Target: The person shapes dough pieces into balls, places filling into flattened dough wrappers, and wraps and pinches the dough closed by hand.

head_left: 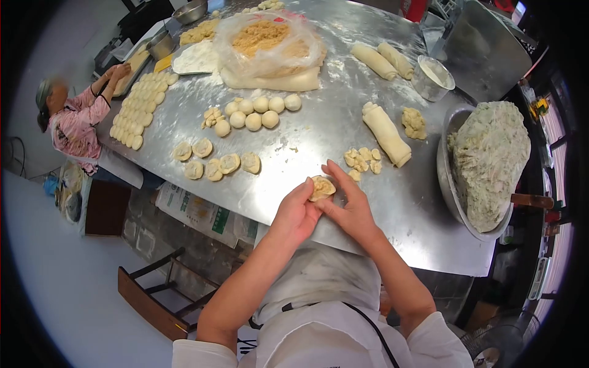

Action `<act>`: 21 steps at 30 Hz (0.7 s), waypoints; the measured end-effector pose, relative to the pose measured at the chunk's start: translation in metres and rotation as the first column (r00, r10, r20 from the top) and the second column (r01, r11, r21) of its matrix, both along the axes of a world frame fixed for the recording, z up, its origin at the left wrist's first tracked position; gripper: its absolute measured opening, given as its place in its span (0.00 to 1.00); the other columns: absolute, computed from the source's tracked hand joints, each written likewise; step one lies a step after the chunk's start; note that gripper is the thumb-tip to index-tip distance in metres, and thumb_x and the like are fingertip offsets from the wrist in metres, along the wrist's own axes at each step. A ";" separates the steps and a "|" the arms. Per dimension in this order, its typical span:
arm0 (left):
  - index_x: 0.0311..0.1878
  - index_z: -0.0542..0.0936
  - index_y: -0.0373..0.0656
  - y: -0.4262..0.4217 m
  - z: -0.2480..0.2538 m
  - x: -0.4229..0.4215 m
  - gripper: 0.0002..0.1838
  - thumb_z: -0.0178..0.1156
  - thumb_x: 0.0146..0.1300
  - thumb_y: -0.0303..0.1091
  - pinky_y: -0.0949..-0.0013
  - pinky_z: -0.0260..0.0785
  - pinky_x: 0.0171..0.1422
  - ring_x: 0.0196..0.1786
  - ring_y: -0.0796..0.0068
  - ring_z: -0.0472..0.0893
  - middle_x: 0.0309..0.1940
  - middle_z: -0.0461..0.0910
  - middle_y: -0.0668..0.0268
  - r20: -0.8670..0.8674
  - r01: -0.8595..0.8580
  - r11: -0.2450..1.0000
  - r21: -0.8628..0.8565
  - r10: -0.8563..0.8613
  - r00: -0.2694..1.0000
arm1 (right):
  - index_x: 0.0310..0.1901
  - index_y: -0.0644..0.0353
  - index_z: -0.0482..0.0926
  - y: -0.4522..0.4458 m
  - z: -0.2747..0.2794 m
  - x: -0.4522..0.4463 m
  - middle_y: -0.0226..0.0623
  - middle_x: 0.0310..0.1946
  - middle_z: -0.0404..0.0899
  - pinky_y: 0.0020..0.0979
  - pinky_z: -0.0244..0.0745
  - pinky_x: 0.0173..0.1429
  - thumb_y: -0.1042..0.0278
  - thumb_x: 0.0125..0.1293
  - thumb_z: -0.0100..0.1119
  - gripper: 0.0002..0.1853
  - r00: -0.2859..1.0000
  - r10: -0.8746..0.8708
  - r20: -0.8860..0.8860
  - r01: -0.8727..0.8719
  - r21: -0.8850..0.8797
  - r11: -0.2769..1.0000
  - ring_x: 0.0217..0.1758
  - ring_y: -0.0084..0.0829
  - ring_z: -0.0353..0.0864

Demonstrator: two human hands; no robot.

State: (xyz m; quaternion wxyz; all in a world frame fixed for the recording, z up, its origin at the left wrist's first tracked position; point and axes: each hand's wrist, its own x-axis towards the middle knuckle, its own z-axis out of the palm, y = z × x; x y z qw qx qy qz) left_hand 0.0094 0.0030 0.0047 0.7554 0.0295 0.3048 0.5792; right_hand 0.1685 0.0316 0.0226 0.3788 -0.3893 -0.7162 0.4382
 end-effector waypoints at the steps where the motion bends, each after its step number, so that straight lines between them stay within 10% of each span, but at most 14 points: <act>1: 0.67 0.70 0.33 -0.001 0.005 0.000 0.20 0.49 0.83 0.38 0.54 0.72 0.74 0.66 0.60 0.78 0.65 0.76 0.54 -0.019 -0.007 1.000 0.023 0.007 1.000 | 0.74 0.60 0.70 0.002 0.003 0.000 0.49 0.69 0.74 0.41 0.72 0.72 0.63 0.64 0.74 0.38 0.999 0.015 0.052 -0.018 0.042 0.999 0.70 0.46 0.76; 15: 0.59 0.77 0.35 -0.014 0.020 -0.002 0.15 0.55 0.77 0.34 0.64 0.78 0.61 0.56 0.72 0.83 0.52 0.81 0.61 -0.529 0.226 0.959 -0.170 -0.282 0.800 | 0.62 0.59 0.73 0.004 -0.019 -0.019 0.48 0.54 0.81 0.43 0.76 0.64 0.69 0.61 0.68 0.27 0.947 0.228 0.227 -0.255 0.100 0.962 0.60 0.51 0.81; 21: 0.62 0.74 0.37 -0.025 0.052 -0.029 0.16 0.51 0.80 0.36 0.56 0.74 0.71 0.63 0.64 0.81 0.59 0.79 0.56 0.074 0.317 0.944 -0.095 -0.311 0.948 | 0.72 0.58 0.66 -0.004 0.003 -0.007 0.48 0.60 0.82 0.37 0.75 0.66 0.66 0.71 0.62 0.30 0.950 0.258 -0.174 -0.297 -0.263 0.918 0.62 0.43 0.82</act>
